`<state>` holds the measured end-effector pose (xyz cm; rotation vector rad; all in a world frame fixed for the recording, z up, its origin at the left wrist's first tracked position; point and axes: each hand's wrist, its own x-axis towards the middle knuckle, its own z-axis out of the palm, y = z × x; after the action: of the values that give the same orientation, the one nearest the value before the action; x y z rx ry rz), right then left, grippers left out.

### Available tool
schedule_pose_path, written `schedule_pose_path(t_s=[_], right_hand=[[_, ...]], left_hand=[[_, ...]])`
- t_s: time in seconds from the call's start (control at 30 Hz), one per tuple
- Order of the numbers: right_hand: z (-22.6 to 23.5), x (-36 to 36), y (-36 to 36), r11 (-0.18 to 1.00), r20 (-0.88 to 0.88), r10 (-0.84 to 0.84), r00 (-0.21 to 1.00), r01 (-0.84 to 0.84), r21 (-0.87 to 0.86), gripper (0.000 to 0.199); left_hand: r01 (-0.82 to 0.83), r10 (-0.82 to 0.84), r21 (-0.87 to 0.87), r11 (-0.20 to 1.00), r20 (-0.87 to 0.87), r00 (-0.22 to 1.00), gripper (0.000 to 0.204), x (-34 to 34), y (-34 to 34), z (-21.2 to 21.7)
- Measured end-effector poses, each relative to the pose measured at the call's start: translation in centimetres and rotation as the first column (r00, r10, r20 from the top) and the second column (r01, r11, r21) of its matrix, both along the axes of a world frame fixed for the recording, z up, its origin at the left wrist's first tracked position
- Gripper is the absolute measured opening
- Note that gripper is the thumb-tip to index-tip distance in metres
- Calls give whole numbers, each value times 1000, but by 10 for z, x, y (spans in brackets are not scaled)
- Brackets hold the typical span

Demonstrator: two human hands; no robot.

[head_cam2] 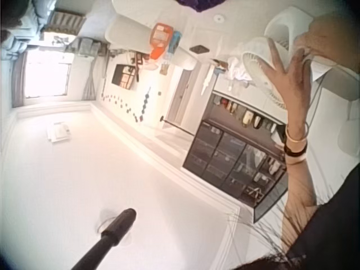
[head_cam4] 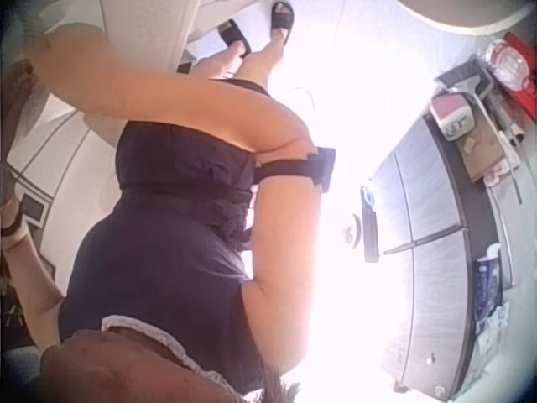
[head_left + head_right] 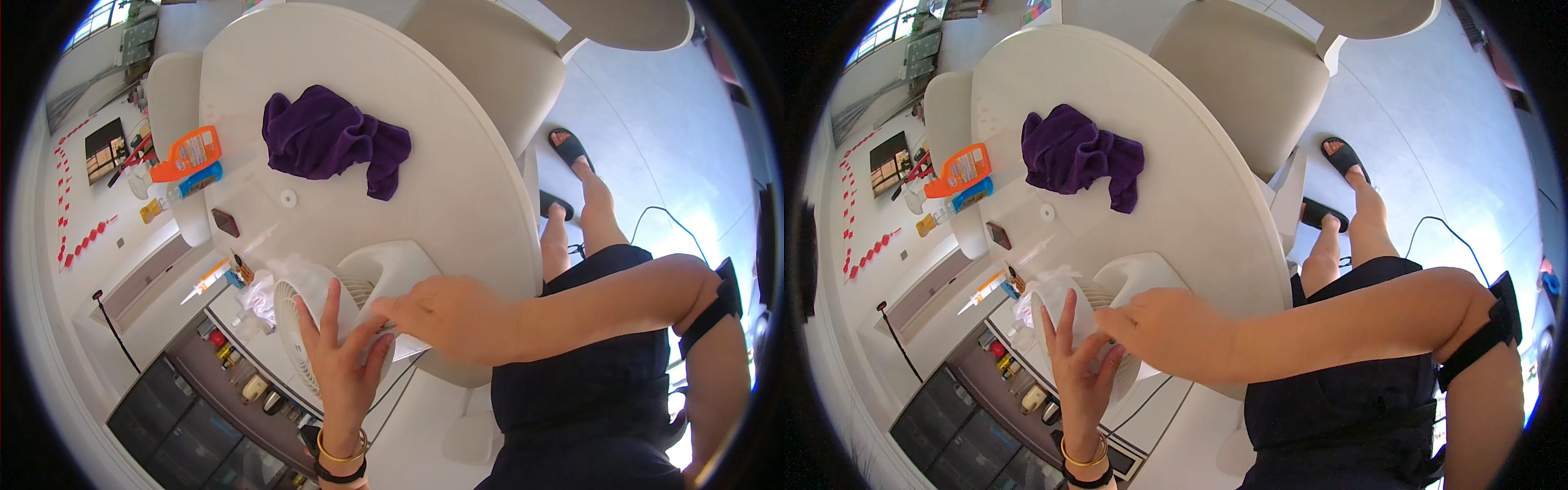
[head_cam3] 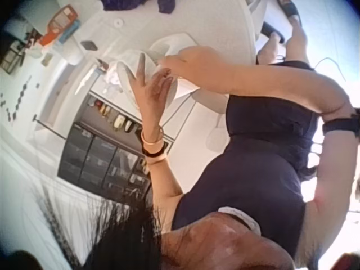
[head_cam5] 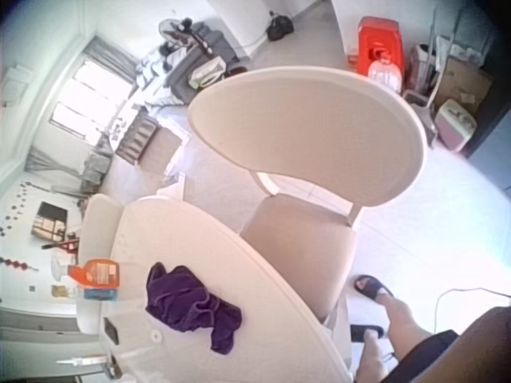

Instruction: The recorder uses a screwdriver to remove a screw from the side of a small white desk fan to disassemble it.

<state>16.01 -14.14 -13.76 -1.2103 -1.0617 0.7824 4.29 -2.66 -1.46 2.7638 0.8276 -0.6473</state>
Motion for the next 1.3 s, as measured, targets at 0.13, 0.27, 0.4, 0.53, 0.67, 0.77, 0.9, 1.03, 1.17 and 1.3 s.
schedule_pose_path(t_s=[0.13,0.27,0.4,0.53,0.67,0.77,0.9,1.03,1.17,1.3], right_hand=[[-8,3,-2,997,-24,-25,999,26,68,27],[2,17,-10,961,-40,273,961,-274,-38,17],[8,11,-10,964,-190,260,947,-264,4,13],[5,0,-9,990,-247,129,960,-138,-21,19],[9,2,-8,961,-399,152,904,-229,-154,20],[0,5,-8,935,-457,216,863,-318,-159,20],[-21,-1,-5,976,-344,167,924,-205,-77,24],[-13,0,-4,989,-376,108,920,-137,-53,24],[7,29,-7,650,-809,209,550,-696,-305,47],[6,27,-4,493,-983,20,180,-858,-147,60]], left_hand=[[20,-21,15,1000,19,1000,22,0,1,-1],[17,-17,19,1000,28,999,20,2,0,-1],[28,-28,11,1000,4,1000,20,2,1,0],[-20,20,7,1000,23,1000,21,0,0,-1],[-5,4,13,1000,32,999,22,-2,1,-1],[-33,33,10,999,14,999,21,4,-2,0],[7,-7,-6,1000,37,999,19,2,-1,-1],[-6,6,20,1000,38,999,17,-1,0,-1],[-25,24,16,1000,38,999,16,0,-1,-1],[-70,70,2,998,32,997,12,1,-3,-1]])
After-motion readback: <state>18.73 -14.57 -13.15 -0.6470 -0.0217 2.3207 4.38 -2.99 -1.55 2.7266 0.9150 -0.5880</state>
